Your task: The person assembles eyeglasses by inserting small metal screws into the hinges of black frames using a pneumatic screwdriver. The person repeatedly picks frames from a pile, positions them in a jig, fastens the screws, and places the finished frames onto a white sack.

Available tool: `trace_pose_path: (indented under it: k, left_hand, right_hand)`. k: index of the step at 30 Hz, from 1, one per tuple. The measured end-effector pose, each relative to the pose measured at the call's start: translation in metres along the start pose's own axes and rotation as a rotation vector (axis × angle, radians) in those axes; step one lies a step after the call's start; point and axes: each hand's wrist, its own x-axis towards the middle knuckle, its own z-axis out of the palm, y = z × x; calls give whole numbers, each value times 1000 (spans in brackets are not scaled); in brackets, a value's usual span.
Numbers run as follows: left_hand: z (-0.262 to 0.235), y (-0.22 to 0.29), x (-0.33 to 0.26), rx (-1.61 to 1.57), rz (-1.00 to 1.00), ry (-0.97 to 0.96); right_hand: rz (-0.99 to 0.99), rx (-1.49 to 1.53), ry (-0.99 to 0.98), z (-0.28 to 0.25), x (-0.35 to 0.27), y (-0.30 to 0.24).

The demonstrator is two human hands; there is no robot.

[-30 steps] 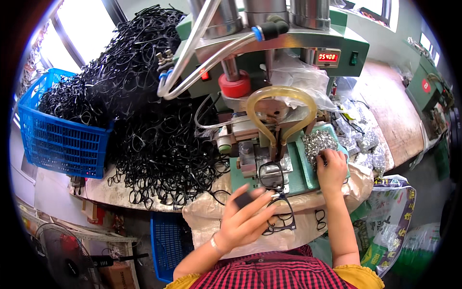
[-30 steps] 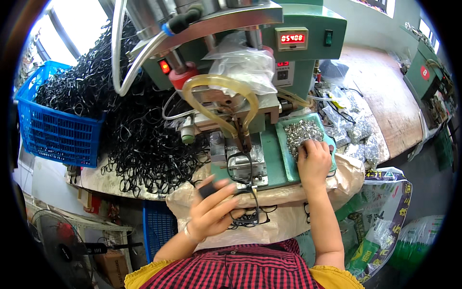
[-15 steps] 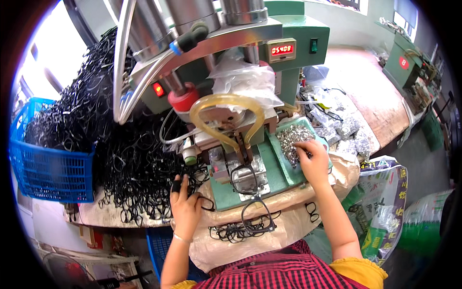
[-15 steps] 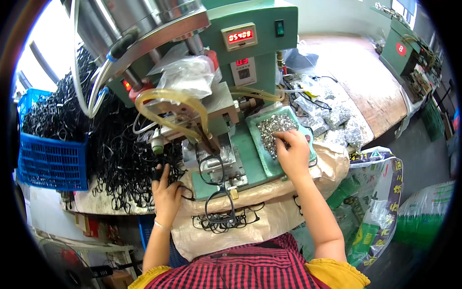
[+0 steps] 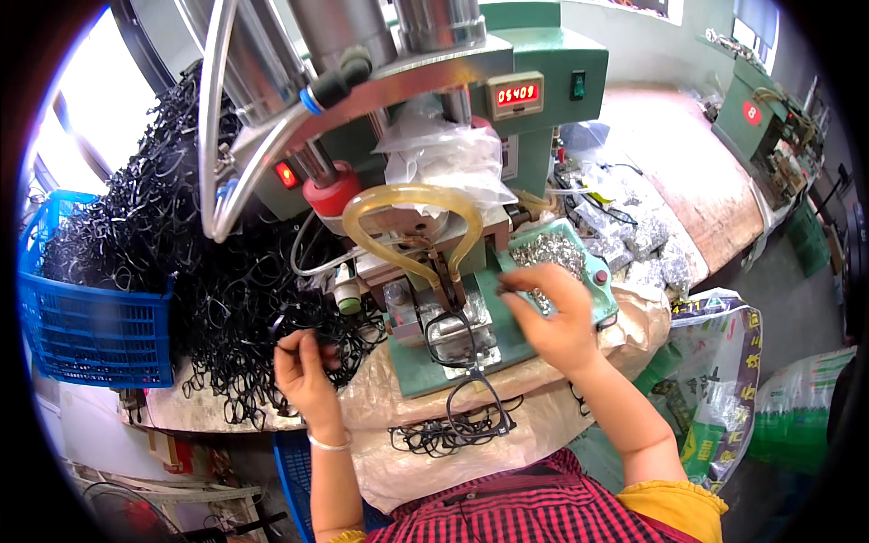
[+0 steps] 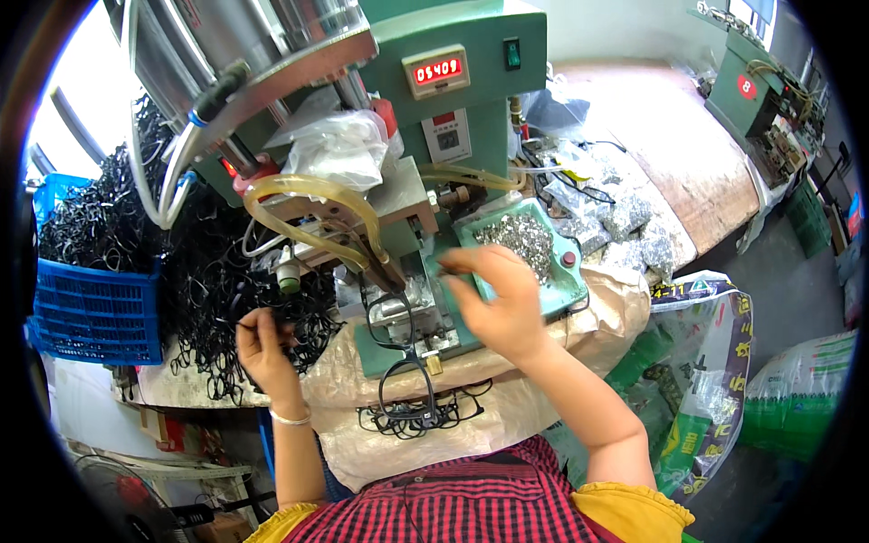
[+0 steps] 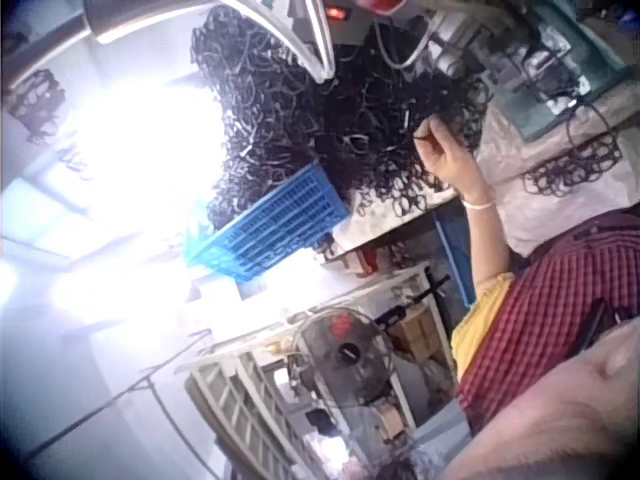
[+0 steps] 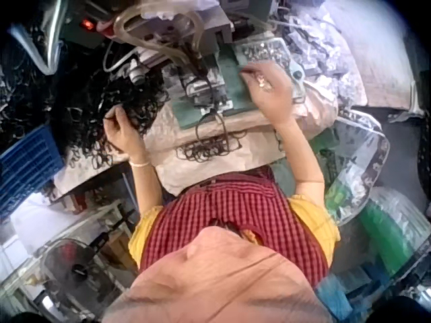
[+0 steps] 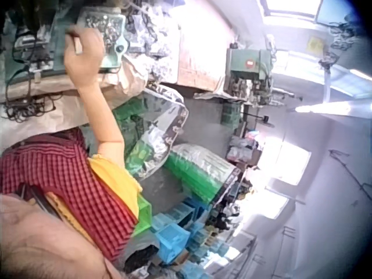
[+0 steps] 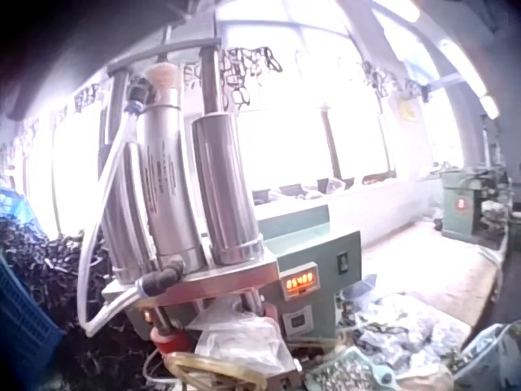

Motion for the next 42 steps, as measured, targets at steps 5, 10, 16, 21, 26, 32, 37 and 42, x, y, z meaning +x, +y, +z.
trace_pose_path:
  k: [5,10,16,21,26,32,37,42]
  left_hand:
    - [-1,-21,-26,-237,-151,34]
    - [15,9,-21,-408,18,-46]
    - [62,89,11,-368,423,-351]
    - [57,72,-20,76,700,-552]
    - [75,55,-21,183,973,-759]
    - [74,57,-23,162,936,-765]
    - [42,57,-73,368,722,-590]
    - [-2,88,-34,666,647,172]
  right_hand:
    - [223,288,37,47,-5,-1]
    - [283,354,25,48,-5,-9]
    - [463,491,3,46,-3,-44]
    - [132,-68,-131,7,-2,-5]
    - [155,-721,0,-25,-30,95]
    - [118,-665,21,-19,-28,92]
    - [27,-542,150,-12,-23,90]
    - [164,-369,152,-17,-30,77]
